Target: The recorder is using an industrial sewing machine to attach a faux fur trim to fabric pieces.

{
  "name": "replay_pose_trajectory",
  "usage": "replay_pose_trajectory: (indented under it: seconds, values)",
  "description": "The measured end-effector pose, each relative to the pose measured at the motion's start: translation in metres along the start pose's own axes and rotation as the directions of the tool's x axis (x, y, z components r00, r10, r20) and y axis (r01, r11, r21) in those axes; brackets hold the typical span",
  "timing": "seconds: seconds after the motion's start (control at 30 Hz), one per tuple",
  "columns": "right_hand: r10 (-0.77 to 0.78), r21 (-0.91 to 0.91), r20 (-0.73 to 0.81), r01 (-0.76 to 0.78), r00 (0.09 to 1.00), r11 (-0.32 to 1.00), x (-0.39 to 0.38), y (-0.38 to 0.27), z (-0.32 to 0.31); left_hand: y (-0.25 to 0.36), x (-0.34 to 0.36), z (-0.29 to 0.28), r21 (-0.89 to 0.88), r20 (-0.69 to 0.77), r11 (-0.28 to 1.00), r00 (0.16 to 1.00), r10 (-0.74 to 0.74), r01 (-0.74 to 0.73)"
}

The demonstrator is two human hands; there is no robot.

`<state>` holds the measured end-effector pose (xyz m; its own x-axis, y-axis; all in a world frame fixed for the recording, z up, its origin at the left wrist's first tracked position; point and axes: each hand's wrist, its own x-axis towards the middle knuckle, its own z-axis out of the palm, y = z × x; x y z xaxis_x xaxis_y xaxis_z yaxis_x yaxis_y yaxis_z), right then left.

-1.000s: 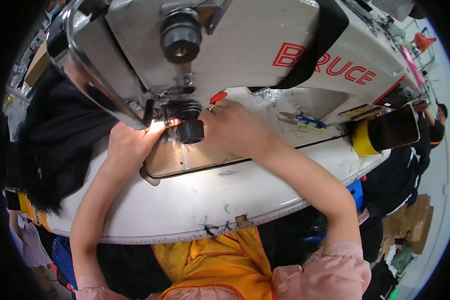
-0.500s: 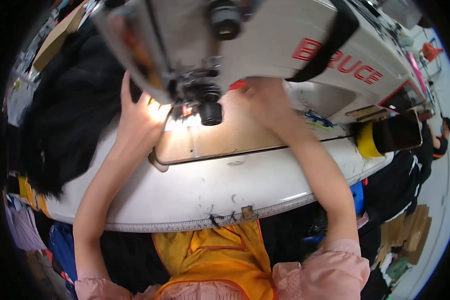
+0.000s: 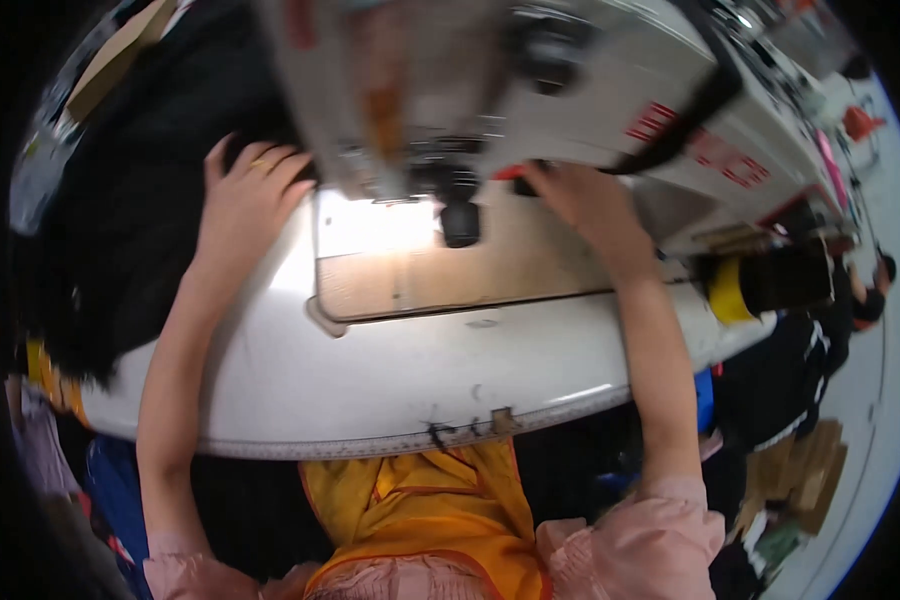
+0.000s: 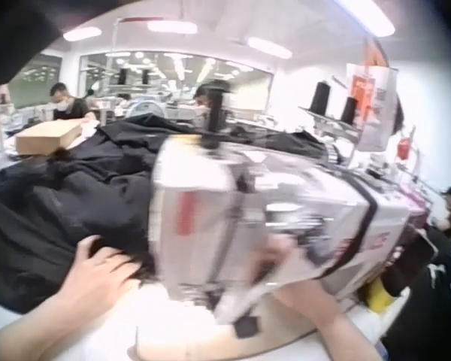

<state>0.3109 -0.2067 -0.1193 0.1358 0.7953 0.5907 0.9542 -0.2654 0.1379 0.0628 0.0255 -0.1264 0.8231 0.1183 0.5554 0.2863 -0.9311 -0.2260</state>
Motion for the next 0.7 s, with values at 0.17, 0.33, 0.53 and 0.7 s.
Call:
replay_pose_trajectory:
  seconds: [0.17,0.33,0.53,0.7]
  values:
    - [-0.19,-0.301,0.072,0.203,0.979,0.932,-0.005,0.024,0.024,-0.01,0.008,-0.007,0.015,0.017,1.0,1.0,0.018,-0.019]
    - [-0.044,-0.235,0.196,0.09,0.98,0.968,-0.001,0.027,0.01,-0.009,0.002,-0.012,-0.065,-0.069,0.944,0.945,0.318,-0.323]
    - [-0.321,-0.269,-0.066,0.293,0.945,0.917,-0.01,0.067,-0.017,0.019,0.017,-0.011,-0.33,0.11,0.942,0.994,-0.024,0.059]
    - [0.385,0.512,0.559,-0.671,0.734,0.536,0.013,0.009,0.023,0.016,0.044,0.006,-0.852,0.358,0.379,0.93,-0.082,0.362]
